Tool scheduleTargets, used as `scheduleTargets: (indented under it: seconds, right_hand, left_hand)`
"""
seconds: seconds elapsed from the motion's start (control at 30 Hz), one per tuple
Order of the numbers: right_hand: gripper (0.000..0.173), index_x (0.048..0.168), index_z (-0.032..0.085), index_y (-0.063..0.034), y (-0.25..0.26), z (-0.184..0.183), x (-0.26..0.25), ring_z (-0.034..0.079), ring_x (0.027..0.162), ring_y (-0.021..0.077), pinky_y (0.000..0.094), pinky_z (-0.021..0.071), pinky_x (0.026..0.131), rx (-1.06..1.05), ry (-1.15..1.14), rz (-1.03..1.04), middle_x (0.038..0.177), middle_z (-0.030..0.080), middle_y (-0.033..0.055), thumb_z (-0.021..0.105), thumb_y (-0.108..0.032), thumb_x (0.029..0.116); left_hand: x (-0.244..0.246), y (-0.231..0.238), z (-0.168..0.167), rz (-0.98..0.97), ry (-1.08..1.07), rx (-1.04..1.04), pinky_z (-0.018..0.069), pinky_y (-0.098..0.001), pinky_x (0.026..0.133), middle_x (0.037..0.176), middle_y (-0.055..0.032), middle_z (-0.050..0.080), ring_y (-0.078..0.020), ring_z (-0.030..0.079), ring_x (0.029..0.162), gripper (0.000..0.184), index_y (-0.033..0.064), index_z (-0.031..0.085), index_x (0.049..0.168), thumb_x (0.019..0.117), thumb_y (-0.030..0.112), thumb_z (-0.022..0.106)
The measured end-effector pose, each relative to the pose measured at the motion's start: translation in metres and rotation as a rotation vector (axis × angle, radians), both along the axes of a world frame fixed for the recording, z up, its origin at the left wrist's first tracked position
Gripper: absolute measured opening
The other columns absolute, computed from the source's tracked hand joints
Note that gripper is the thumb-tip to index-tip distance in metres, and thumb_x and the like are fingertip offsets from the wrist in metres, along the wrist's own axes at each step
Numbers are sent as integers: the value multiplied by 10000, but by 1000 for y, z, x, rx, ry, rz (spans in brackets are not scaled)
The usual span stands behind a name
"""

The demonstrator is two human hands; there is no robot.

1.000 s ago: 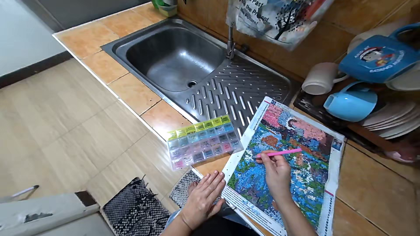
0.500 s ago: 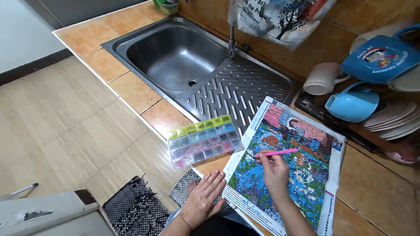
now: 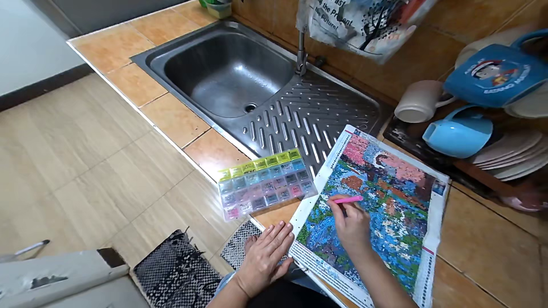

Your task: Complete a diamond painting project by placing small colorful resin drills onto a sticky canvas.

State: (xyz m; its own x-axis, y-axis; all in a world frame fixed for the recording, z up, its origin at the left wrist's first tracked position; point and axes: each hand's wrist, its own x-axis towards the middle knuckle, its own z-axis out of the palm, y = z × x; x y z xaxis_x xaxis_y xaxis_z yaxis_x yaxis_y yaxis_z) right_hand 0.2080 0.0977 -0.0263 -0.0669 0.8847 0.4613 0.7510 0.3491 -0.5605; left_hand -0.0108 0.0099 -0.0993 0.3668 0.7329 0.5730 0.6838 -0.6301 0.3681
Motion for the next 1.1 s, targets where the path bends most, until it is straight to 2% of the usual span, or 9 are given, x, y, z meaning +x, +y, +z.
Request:
scheduleTargets:
  seconds: [0.03, 0.1, 0.17, 0.23, 0.47, 0.8, 1.1]
  right_hand:
    - [208, 865, 734, 38, 1, 1, 1, 717, 780, 232, 353, 596, 725, -2, -7, 3, 919, 738, 153, 611, -111, 943]
    - [179, 919, 730, 55, 1, 3, 2, 696, 761, 200, 336, 580, 716, -86, 105, -21, 913, 734, 143, 634, -93, 945]
    - [170, 993, 697, 45, 1, 2, 5, 678, 753, 106, 264, 577, 721, -186, 268, -59, 893, 713, 93, 615, -100, 960]
    - [179, 1012, 674, 48, -1, 0, 7, 669, 761, 40, 204, 571, 735, -204, 351, -61, 876, 700, 59, 595, -105, 964]
    - [202, 995, 704, 27, -3, -1, 6, 639, 740, 82, 252, 540, 726, -178, 255, -48, 863, 698, 78, 603, -145, 965]
    - [208, 971, 716, 23, -2, -3, 6, 666, 746, 107, 253, 551, 714, -113, 194, -30, 867, 714, 96, 602, -152, 961]
    - [216, 971, 717, 30, -2, -4, 6, 658, 752, 84, 219, 542, 718, -118, 222, -38, 889, 714, 99, 602, -153, 962]
  left_hand:
    - [0, 1, 0, -1, 2, 3, 330, -348, 1192, 1426, -110, 622, -211, 511, 1403, 448, 71, 597, 1348, 1072, 376, 420]
    - [0, 1, 1, -2, 2, 2, 326, -344, 1196, 1427, -107, 622, -208, 507, 1407, 448, 73, 595, 1351, 1077, 377, 413]
    - [-1, 0, 2, 0, 7, 1, 328, -347, 1196, 1421, -106, 626, -210, 511, 1404, 446, 72, 596, 1351, 1077, 373, 412]
    - [-1, -1, 3, -2, 10, -6, 326, -351, 1199, 1423, -108, 625, -212, 510, 1406, 444, 72, 596, 1351, 1075, 371, 417]
    - [0, 1, 3, 3, 13, 5, 328, -349, 1194, 1415, -109, 632, -216, 516, 1400, 448, 71, 608, 1341, 1069, 376, 423]
    - [0, 0, 3, 10, 4, 5, 333, -347, 1191, 1410, -106, 636, -210, 521, 1395, 454, 73, 610, 1340, 1077, 383, 411]
    - [0, 0, 2, 0, -7, 6, 322, -344, 1197, 1427, -107, 623, -209, 508, 1407, 454, 69, 594, 1357, 1077, 379, 416]
